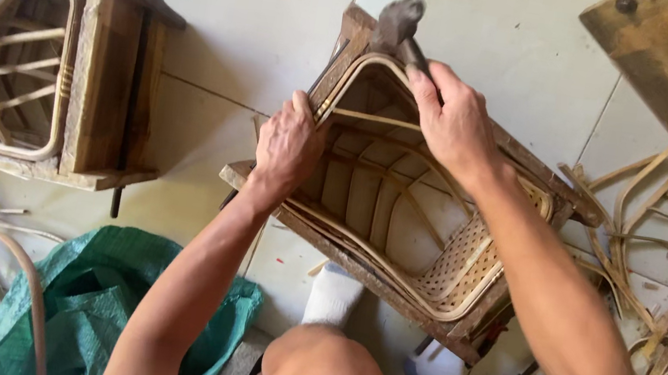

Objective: The person weaves a rectangular basket by inserting and bending thin wooden strips into a wooden mold. They use a hammer to tap the strips into place and pliers to trim excess material, gradually building the basket's frame.

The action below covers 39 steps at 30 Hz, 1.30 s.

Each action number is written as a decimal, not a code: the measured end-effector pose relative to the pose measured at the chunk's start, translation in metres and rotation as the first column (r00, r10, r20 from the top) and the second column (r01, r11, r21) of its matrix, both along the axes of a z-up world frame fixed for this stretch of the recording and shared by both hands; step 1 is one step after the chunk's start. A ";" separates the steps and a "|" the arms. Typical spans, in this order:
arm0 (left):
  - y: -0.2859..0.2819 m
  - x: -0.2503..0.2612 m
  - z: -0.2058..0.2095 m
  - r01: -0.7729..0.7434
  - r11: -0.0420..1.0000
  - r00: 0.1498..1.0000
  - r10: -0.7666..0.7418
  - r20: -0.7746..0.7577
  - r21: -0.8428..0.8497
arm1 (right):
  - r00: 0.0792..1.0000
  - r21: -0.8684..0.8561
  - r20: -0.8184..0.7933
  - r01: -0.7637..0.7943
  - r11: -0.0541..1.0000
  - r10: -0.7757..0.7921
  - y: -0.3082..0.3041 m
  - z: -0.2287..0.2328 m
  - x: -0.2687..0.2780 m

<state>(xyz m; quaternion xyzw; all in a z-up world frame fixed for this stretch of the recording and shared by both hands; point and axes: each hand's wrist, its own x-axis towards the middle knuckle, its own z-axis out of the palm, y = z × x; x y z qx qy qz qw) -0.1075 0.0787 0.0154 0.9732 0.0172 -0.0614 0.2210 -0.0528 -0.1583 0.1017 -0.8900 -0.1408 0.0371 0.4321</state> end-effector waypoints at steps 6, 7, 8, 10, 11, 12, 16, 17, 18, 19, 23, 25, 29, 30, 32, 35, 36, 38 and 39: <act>0.001 0.001 0.005 0.021 0.999 0.999 -0.022 -0.029 -0.042 | 0.971 -0.018 -0.240 -0.025 1.000 0.020 0.007 0.006 -0.006; 0.003 -0.003 0.006 0.034 0.997 0.999 -0.035 -0.020 -0.073 | 0.953 -0.052 -0.299 -0.056 0.997 0.037 0.013 0.010 -0.014; 0.003 0.004 0.006 0.030 0.999 0.999 -0.031 -0.027 -0.044 | 0.940 -0.084 -0.338 -0.077 0.993 0.044 0.018 0.016 -0.017; 0.003 0.007 0.005 0.010 1.000 0.998 -0.009 -0.059 0.014 | 0.974 -0.071 -0.208 -0.101 0.992 0.084 0.029 0.024 -0.026; 0.003 0.004 0.002 0.011 1.000 1.000 -0.011 -0.028 0.016 | 0.993 -0.026 -0.033 -0.113 0.993 0.112 0.034 0.025 -0.032; 0.003 -0.001 -0.001 0.017 1.000 1.000 -0.017 -0.004 0.016 | 0.982 0.018 0.138 -0.129 0.991 0.126 0.038 0.025 -0.040; 0.002 0.002 -0.006 0.029 0.999 0.996 -0.032 0.084 0.030 | 0.992 -0.065 0.016 -0.126 0.990 0.127 0.045 0.023 -0.037; 0.003 0.004 -0.007 0.039 0.997 0.990 -0.047 0.132 0.066 | 0.994 -0.049 0.008 -0.112 0.993 0.112 0.045 0.021 -0.035; 0.003 -0.002 -0.010 0.046 0.994 0.984 -0.062 0.164 0.101 | 0.995 -0.034 -0.014 -0.100 0.994 0.099 0.045 0.018 -0.039; 0.004 -0.009 -0.013 0.052 0.989 0.977 -0.079 0.197 0.135 | 0.994 -0.049 -0.033 -0.109 0.993 0.108 0.046 0.016 -0.044; 0.005 0.010 -0.017 0.072 0.973 0.935 -0.142 0.326 0.218 | 0.996 -0.087 -0.022 -0.090 0.992 0.088 0.051 0.024 -0.027; 0.005 -0.007 -0.023 0.065 0.968 0.903 -0.160 0.398 0.241 | 0.995 -0.102 -0.025 -0.094 0.990 0.092 0.053 0.025 -0.037; 0.018 0.014 -0.012 0.180 0.971 0.979 -0.193 0.071 0.156 | 0.982 -0.070 -0.183 -0.057 0.996 0.043 0.049 0.037 -0.037; 0.021 0.021 -0.008 0.212 0.975 0.975 -0.206 -0.086 0.069 | 0.948 -0.053 -0.317 -0.039 0.998 0.020 0.043 0.040 -0.047; 0.022 0.047 -0.002 0.310 0.950 0.911 -0.310 -0.270 -0.045 | 0.982 -0.048 -0.186 -0.007 0.999 -0.002 0.028 0.042 -0.069; 0.013 0.085 0.007 0.401 0.911 0.786 -0.398 -0.473 -0.100 | 0.984 -0.042 -0.158 -0.089 0.995 0.082 0.021 0.041 -0.118; 0.007 0.099 0.011 0.336 0.938 0.737 -0.319 -0.597 -0.085 | 0.979 -0.042 -0.160 -0.139 0.989 0.130 0.021 0.042 -0.127; 0.003 0.108 0.021 0.297 0.953 0.644 -0.245 -0.725 -0.057 | 0.972 0.009 -0.032 -0.234 0.972 0.234 0.036 0.037 -0.147; 0.002 0.107 0.024 0.322 0.945 0.621 -0.253 -0.742 -0.053 | 0.960 0.033 0.026 -0.279 0.960 0.278 0.045 0.031 -0.153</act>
